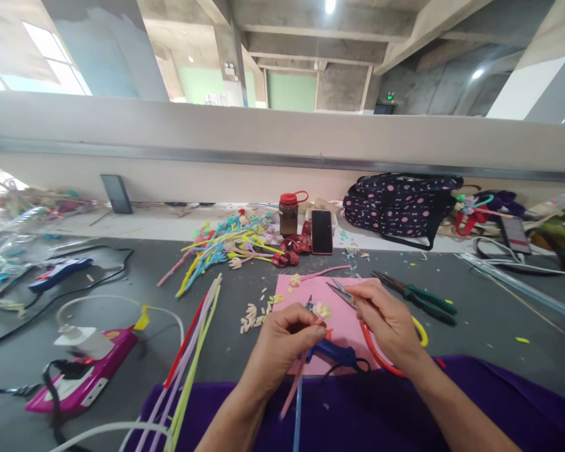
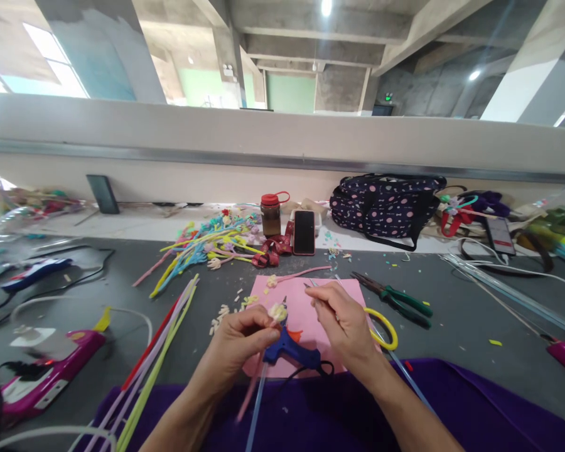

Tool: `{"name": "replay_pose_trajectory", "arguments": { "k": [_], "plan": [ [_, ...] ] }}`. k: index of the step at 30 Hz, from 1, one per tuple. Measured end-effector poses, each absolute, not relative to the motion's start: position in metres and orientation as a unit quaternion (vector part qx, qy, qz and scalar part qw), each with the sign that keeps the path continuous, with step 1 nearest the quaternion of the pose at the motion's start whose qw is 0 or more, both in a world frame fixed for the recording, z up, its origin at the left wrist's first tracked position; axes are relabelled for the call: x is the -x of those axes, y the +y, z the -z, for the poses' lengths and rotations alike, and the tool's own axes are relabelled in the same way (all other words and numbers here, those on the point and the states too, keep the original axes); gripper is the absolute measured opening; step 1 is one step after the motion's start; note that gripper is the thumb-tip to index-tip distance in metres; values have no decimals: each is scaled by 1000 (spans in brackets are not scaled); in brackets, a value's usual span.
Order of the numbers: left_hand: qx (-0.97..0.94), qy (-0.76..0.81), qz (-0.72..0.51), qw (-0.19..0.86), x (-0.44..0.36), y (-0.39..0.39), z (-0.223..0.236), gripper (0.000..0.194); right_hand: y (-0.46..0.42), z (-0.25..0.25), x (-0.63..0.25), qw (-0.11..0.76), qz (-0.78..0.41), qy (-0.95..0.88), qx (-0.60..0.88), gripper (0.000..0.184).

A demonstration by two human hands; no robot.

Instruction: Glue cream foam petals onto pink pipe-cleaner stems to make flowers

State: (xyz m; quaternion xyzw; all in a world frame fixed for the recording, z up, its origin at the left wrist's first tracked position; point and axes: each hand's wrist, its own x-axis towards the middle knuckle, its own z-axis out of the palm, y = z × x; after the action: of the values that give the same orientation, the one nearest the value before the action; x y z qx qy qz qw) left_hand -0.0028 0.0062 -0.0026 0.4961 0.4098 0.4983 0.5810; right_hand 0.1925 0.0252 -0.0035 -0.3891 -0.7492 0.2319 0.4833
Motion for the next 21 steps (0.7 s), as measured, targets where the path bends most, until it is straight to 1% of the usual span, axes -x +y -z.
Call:
{"name": "replay_pose_trajectory", "arguments": {
  "k": [4, 6, 21],
  "plan": [
    [-548, 405, -566, 463, 3, 3, 1, 11, 27, 7, -185, 453, -237, -780, 361, 19],
    [-571, 397, -577, 428, 3, 1, 1, 11, 27, 8, -183, 443, -235, -789, 356, 19],
    [-576, 388, -577, 429, 6, -2, -2, 12, 29, 17, -179, 407, -233, -807, 358, 17]
  ]
}}
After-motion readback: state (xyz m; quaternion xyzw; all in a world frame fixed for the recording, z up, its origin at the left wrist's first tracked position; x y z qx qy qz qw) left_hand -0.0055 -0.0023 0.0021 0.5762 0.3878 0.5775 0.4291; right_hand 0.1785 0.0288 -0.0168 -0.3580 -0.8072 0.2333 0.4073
